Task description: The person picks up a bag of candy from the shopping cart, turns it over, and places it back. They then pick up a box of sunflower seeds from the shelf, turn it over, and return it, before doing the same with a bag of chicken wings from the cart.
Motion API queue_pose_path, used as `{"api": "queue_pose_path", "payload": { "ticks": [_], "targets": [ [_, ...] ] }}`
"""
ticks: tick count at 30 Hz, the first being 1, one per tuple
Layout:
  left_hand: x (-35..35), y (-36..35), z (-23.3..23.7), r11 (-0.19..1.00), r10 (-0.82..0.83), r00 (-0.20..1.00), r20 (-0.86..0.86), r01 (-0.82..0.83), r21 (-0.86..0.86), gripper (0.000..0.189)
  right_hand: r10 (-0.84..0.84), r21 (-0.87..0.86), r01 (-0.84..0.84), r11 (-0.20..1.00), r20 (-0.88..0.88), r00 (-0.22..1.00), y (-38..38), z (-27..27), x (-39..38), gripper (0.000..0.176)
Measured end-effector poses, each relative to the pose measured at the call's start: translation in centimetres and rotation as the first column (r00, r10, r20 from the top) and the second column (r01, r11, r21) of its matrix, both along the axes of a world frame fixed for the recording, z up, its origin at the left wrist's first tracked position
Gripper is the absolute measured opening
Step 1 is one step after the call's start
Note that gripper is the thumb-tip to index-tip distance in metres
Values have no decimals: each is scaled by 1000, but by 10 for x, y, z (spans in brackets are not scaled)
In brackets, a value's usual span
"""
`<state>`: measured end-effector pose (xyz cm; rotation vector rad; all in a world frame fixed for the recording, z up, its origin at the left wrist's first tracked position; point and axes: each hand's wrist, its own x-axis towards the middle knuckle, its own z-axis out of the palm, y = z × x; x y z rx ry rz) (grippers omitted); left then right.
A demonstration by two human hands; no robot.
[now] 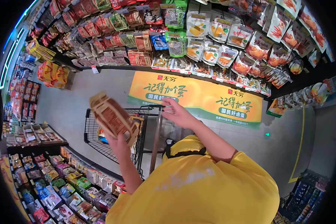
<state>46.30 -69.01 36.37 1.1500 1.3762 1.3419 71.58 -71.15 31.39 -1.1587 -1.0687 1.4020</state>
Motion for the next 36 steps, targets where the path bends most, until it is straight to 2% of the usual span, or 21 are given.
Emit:
{"api": "queue_pose_path", "payload": {
  "ticks": [1, 3, 4, 5, 6, 7, 8, 9, 10, 11, 14, 15, 16, 17, 18, 19, 21, 23, 25, 28, 36],
  "targets": [
    [29, -4, 11, 996, -86, 989, -118, 88, 16, 59, -2, 7, 2, 1000, -16, 1000, 3, 18, 4, 48],
    [95, -17, 33, 976, -193, 933, -303, 213, 36, 57, -29, -2, 29, 1000, -236, 971, 1, 38, 19, 62],
    [119, -20, 28, 915, -311, 879, -361, 379, 136, 57, -39, -14, 37, 999, -254, 966, -3, 35, 30, 62],
    [142, -22, 21, 815, -416, 806, -421, 536, 220, 56, -22, 14, 31, 999, -409, 912, -6, 31, 43, 65],
    [169, -29, 23, 759, -422, 710, -564, 617, 208, 56, -7, 40, 34, 999, -551, 835, -11, 26, 60, 67],
    [193, -36, 27, 695, -416, 594, -689, 696, 180, 57, -32, 16, 50, 999, -559, 828, -17, 22, 78, 67],
    [213, -42, 30, 686, -442, 581, -683, 710, 159, 57, -65, -75, 22, 997, -640, 766, -23, 19, 99, 69],
    [232, -46, 32, 652, -385, 504, -773, 741, 159, 59, -105, -158, -12, 987, -711, 696, -30, 18, 118, 71],
    [249, -50, 35, 615, -313, 425, -849, 772, 160, 62, -95, -98, 31, 995, -769, 632, -36, 22, 133, 60],
    [259, -48, 40, 602, -327, 420, -846, 783, 156, 62, -113, -106, 49, 993, -768, 630, -42, 22, 151, 60],
    [263, -25, 50, 635, -440, 450, -777, 768, 85, 63, -147, -158, 26, 987, -830, 538, -61, 22, 191, 56],
    [265, -16, 47, 721, -510, 561, -652, 692, 32, 62, -153, -163, 28, 986, -833, 531, -62, 19, 200, 56],
    [267, -11, 44, 792, -542, 667, -511, 609, -44, 61, -82, -94, -6, 996, -897, 433, -62, 15, 207, 56],
    [270, -10, 40, 793, -542, 664, -515, 607, -53, 61, -6, -18, -33, 999, -945, 328, -61, 11, 213, 56],
    [273, -9, 38, 684, -729, 646, -228, 702, -199, 60, -15, -15, 2, 1000, -941, 337, -61, 9, 217, 54],
    [277, -9, 39, 532, -812, 576, 95, 797, -287, 58, -14, -15, -3, 1000, -944, 330, -58, 7, 222, 54],
    [286, -18, 36, 581, -783, 618, 70, 767, -273, 53, -45, -55, -15, 998, -919, 391, -55, 5, 230, 53],
    [291, -19, 22, 663, -673, 700, 241, 714, -224, 51, -115, -145, -43, 989, -907, 404, -49, 21, 240, 47],
    [297, -21, 24, 704, -615, 740, 273, 671, -234, 48, -188, -225, 20, 974, -755, 629, -40, 39, 247, 44],
    [303, -22, 24, 806, -473, 834, 285, 540, -244, 46, -185, -158, 106, 982, -656, 731, -34, 52, 249, 54],
    [309, -22, 35, 798, -445, 837, 318, 532, -283, 39, -123, -94, 81, 992, -658, 743, -26, 44, 251, 52]
  ]
}}
